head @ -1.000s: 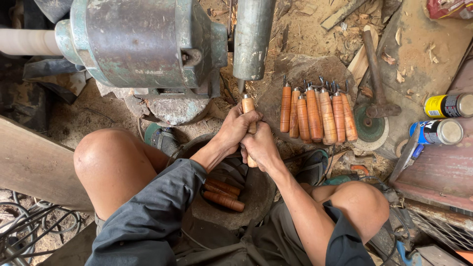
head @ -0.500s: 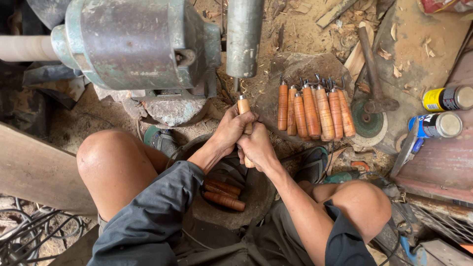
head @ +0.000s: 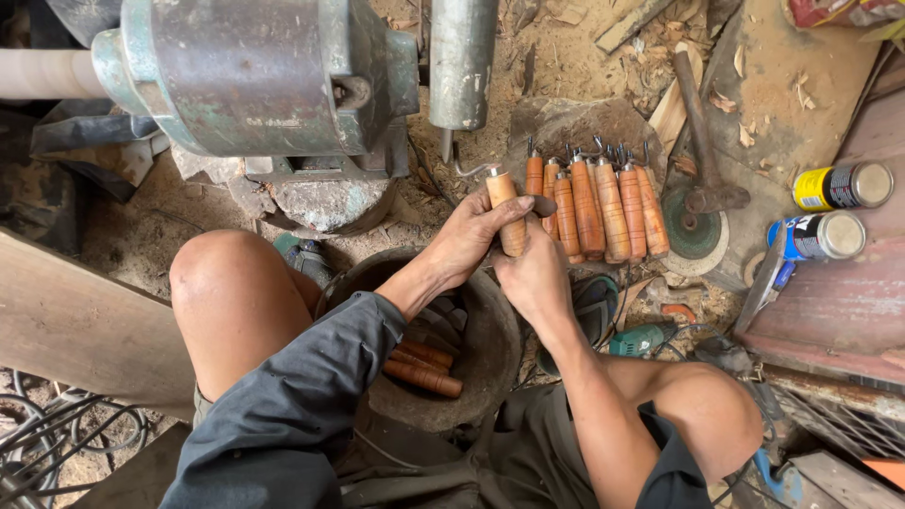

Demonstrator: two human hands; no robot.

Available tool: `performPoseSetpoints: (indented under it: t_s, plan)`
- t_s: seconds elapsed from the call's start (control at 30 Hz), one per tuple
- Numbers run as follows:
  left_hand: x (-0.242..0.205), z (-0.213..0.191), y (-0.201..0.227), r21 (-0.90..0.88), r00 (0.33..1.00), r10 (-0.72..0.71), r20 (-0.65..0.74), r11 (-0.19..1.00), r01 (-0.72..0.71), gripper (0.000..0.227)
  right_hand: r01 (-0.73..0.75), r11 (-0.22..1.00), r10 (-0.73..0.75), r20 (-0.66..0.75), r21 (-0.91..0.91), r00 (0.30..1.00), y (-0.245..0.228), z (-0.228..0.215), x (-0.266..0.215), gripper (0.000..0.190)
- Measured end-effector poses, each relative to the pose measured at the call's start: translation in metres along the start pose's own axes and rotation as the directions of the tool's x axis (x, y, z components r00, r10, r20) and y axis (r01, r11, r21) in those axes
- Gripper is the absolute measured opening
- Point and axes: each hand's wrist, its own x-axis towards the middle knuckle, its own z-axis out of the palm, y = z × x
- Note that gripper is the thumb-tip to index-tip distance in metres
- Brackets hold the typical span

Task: The person sharpens the metal tips of several wooden-handled tools using a bench grinder, then uses a power drill to drill into a wooden block.

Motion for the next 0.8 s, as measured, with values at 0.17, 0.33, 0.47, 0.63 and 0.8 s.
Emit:
performPoseSetpoints:
  t_s: [0.17, 0.33, 0.47, 0.63, 0.8]
  plan:
    - [0.000, 0.000, -0.001, -0.110, 0.998, 0.063, -0.025, 0.992, -0.065, 0.026, 0.110, 0.975, -0.131, -0.096, -0.193, 0.987, -0.019, 0.004, -0.003, 0.039]
    - [0.001, 0.001, -0.003, -0.059, 0.996, 0.063, -0.070, 0.996, -0.067, 0.026, 0.104, 0.983, -0.117, -0.082, -0.152, 0.990, -0.021, 0.006, -0.004, 0.040]
    - [-0.001, -0.002, 0.000, -0.070, 0.994, 0.054, -0.095, 0.996, -0.061, 0.022, 0.112, 0.992, -0.117, -0.078, -0.064, 0.990, -0.019, 0.012, -0.002, 0.041]
    - [0.001, -0.002, 0.006, -0.017, 0.992, 0.046, -0.115, 0.999, -0.048, 0.023, 0.169, 0.985, -0.167, -0.079, 0.020, 0.983, -0.015, 0.018, 0.001, 0.037]
    - [0.000, -0.004, 0.012, -0.050, 0.993, 0.039, -0.112, 0.998, -0.045, 0.014, 0.224, 0.971, -0.216, -0.087, 0.089, 0.972, -0.015, 0.025, 0.005, 0.033]
